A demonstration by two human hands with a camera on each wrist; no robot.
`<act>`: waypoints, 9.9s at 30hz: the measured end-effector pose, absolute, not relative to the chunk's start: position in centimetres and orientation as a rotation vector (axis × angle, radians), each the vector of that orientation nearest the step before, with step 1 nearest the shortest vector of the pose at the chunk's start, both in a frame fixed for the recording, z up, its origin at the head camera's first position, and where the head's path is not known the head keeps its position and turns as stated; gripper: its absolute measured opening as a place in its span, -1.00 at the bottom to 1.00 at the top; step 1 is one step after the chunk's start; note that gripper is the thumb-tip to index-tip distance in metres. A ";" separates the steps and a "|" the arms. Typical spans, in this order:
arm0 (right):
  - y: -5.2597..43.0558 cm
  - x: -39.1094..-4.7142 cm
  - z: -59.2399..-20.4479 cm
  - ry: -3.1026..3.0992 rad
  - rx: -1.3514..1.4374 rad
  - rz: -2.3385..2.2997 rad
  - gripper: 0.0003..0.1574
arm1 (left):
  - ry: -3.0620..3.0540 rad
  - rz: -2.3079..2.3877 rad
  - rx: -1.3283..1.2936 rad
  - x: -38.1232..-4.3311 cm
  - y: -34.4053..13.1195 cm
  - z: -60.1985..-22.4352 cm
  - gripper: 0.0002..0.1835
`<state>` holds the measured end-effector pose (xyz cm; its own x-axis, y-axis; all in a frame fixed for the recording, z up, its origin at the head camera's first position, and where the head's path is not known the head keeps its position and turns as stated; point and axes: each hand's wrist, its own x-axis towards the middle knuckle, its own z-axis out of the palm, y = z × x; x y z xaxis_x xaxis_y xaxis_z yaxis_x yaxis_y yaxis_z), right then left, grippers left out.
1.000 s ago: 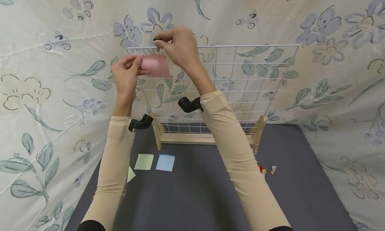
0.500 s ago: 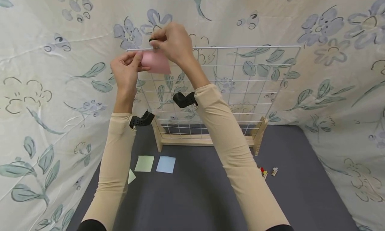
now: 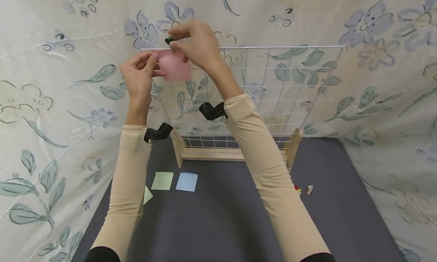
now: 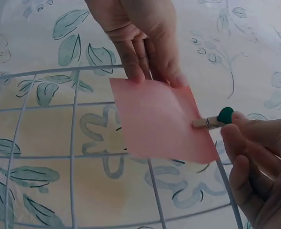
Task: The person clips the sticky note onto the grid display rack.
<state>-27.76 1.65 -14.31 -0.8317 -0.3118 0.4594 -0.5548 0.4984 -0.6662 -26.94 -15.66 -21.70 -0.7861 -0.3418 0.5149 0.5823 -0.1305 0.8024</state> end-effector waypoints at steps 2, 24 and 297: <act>2.0 -27.3 -14.6 -2.439 0.760 1.276 -0.63 | -1.568 -1.959 -0.287 -26.8 -16.1 -21.7 -0.79; 7.9 -24.6 -24.9 -2.466 0.703 1.519 -0.71 | -1.888 -2.035 -0.131 -23.0 -19.5 -33.4 -0.76; 17.3 -20.7 -30.4 -2.558 0.439 1.459 -0.65 | -1.908 -1.909 -0.215 -19.8 -10.6 -34.1 -0.82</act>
